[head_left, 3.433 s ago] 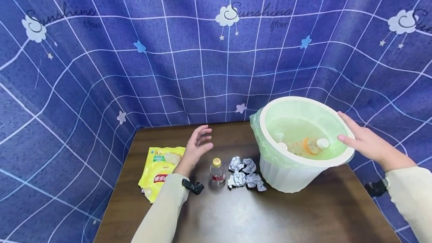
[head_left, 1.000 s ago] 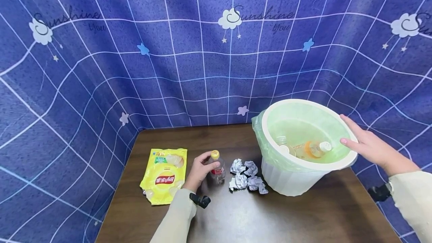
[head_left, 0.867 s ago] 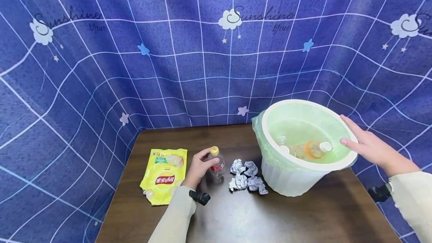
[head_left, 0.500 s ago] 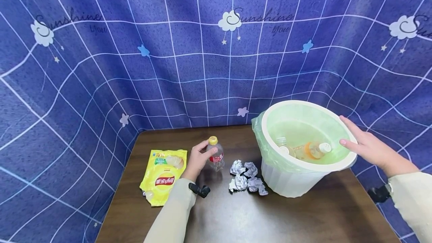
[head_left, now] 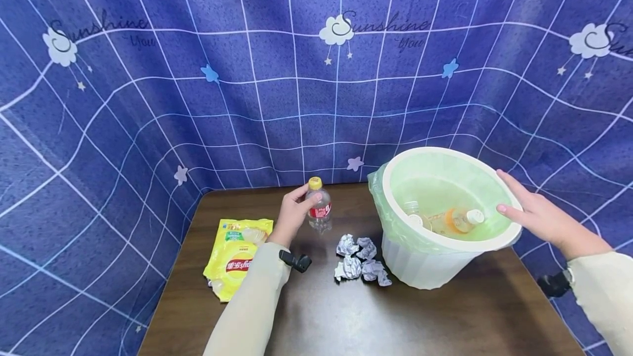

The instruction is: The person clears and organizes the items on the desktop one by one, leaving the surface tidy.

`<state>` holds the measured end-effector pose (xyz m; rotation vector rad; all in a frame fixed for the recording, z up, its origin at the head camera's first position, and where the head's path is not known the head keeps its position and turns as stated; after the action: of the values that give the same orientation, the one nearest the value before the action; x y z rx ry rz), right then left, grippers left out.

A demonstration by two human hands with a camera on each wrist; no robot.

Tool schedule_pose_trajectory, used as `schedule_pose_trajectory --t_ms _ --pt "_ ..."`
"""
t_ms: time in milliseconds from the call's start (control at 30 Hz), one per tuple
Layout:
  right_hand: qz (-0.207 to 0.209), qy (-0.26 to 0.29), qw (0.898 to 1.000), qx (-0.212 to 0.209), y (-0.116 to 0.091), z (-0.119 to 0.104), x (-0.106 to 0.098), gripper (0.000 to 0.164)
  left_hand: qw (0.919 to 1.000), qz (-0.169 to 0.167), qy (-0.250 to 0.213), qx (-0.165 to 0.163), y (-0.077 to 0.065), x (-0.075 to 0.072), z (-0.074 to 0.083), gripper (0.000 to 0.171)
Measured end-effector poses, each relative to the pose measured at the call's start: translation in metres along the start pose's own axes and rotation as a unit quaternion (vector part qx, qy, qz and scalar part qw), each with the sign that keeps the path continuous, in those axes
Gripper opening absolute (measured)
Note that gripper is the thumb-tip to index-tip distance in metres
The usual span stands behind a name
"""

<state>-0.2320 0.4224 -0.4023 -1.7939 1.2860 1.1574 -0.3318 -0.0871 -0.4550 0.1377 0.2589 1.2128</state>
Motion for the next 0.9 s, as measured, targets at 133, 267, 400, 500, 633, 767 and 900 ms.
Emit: schedule_pose_trajectory --t_ms 133,267,400,500,633,767,900 --pt "0.004 -0.006 1.000 -0.002 0.000 0.001 0.000 0.081 0.9998 -0.014 0.010 0.010 0.011 0.001 0.009 0.042" --pt "0.007 -0.007 1.000 -0.005 0.000 0.002 0.001 0.081 0.9995 -0.010 0.018 0.025 0.029 0.000 0.003 0.042" --pt "0.006 -0.006 1.000 -0.004 0.000 0.002 0.000 0.081 0.9993 -0.002 0.018 0.033 0.042 0.001 0.008 0.043" --pt "0.005 -0.004 1.000 -0.003 0.000 0.001 0.000 0.080 0.9992 -0.007 0.014 0.036 0.049 0.002 0.019 0.042" --pt "0.005 -0.004 1.000 -0.003 0.000 0.001 0.000 0.080 0.9991 -0.017 0.014 0.036 0.056 0.005 0.034 0.044" --pt "0.003 -0.002 1.000 -0.002 0.000 0.002 0.000 0.080 0.9988 -0.020 0.024 0.039 0.063 0.008 0.049 0.045" --pt "0.001 -0.001 1.000 0.001 0.000 0.002 0.000 0.081 0.9980 -0.033 0.025 0.047 0.069 0.013 0.066 0.046"
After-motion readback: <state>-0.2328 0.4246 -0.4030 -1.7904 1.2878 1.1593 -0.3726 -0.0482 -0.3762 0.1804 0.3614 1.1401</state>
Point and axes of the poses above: each hand's wrist, its own y-axis towards the middle knuckle, its own x-axis out of the palm, z = x × y, the point moved 3 cm from there along y, towards the middle knuckle, and after that the axes turned 14 degrees about -z, right-handed, at the moved point
